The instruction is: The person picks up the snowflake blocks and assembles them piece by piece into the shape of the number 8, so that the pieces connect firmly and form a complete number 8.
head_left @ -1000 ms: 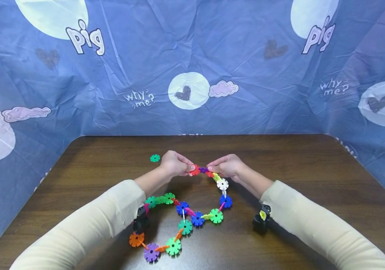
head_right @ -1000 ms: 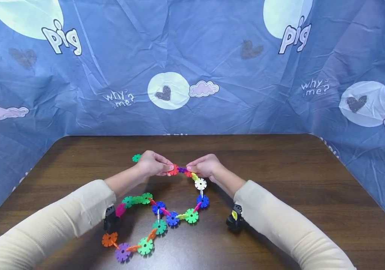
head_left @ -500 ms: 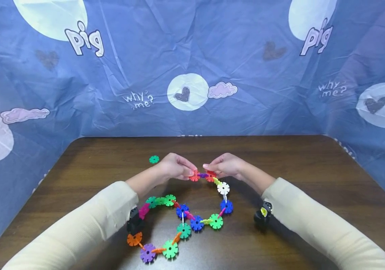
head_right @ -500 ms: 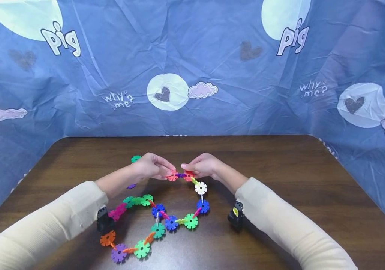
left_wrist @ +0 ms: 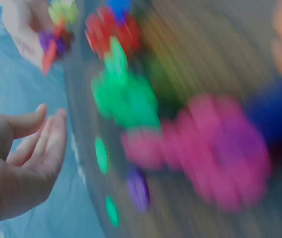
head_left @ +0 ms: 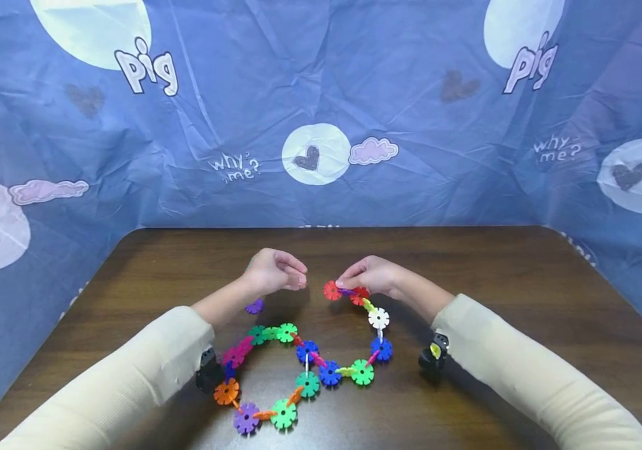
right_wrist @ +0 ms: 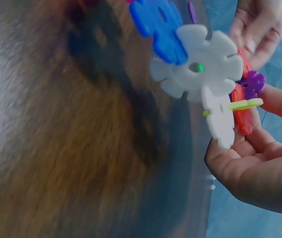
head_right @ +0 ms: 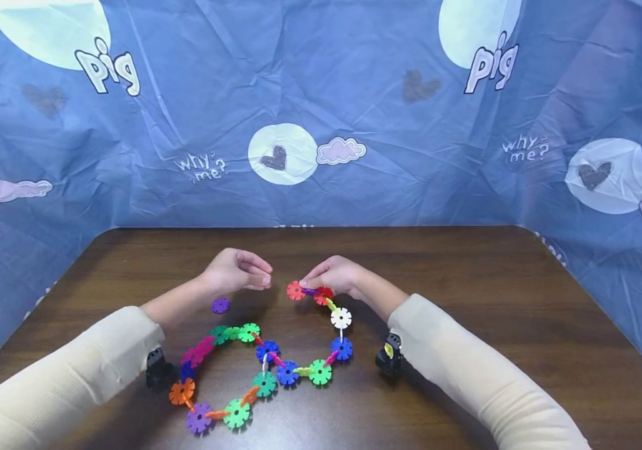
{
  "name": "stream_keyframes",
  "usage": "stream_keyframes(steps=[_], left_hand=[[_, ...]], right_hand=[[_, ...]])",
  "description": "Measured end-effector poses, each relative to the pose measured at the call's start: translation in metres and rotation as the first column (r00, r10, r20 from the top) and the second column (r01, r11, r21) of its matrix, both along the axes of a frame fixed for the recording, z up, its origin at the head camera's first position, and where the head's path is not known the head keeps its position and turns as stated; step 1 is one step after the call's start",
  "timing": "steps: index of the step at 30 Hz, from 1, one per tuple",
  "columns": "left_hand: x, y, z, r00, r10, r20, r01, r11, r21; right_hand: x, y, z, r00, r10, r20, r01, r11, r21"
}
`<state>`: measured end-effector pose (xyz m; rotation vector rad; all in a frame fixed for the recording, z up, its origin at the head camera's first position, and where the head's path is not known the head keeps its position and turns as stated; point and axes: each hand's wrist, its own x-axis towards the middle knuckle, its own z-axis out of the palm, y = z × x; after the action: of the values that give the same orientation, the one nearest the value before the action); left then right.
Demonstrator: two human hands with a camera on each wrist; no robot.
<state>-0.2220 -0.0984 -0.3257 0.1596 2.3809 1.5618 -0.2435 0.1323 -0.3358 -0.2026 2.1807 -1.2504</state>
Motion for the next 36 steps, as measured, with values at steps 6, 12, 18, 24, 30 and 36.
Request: stream_keyframes(steps=[6, 12, 18, 24, 30, 36], left_hand=[[0.006, -0.049, -0.004, 0.902, -0.299, -0.311, 0.060, 0.800, -0.597], [0.011, -0.069, -0.013, 0.842, -0.416, -0.343, 0.085, 0.730, -0.678], [0.013, -0.070, -0.016, 0.830, -0.437, -0.347, 0.109, 0.737, -0.668], [0.010, -0.066, -0.013, 0.843, -0.412, -0.346, 0.102, 0.754, -0.649], [0.007, -0.055, -0.006, 0.885, -0.329, -0.329, 0.101, 0.826, -0.554], [0.006, -0.031, 0.001, 0.938, -0.231, -0.257, 0.124, 0.919, -0.374]], right_hand=[[0.002, 0.006, -0.001, 1.000, -0.006, 0.026, 0.005, 0.999, 0.045], [0.003, 0.008, -0.003, 0.999, -0.019, 0.044, 0.017, 0.999, 0.033], [0.005, 0.006, -0.004, 0.998, -0.038, 0.050, 0.037, 0.999, 0.022], [0.004, 0.007, -0.003, 0.997, -0.063, 0.043, 0.062, 0.998, 0.017], [0.005, 0.008, -0.005, 0.994, -0.107, 0.029, 0.106, 0.994, 0.024], [0.008, 0.006, -0.009, 0.984, -0.172, 0.042, 0.173, 0.985, -0.005]])
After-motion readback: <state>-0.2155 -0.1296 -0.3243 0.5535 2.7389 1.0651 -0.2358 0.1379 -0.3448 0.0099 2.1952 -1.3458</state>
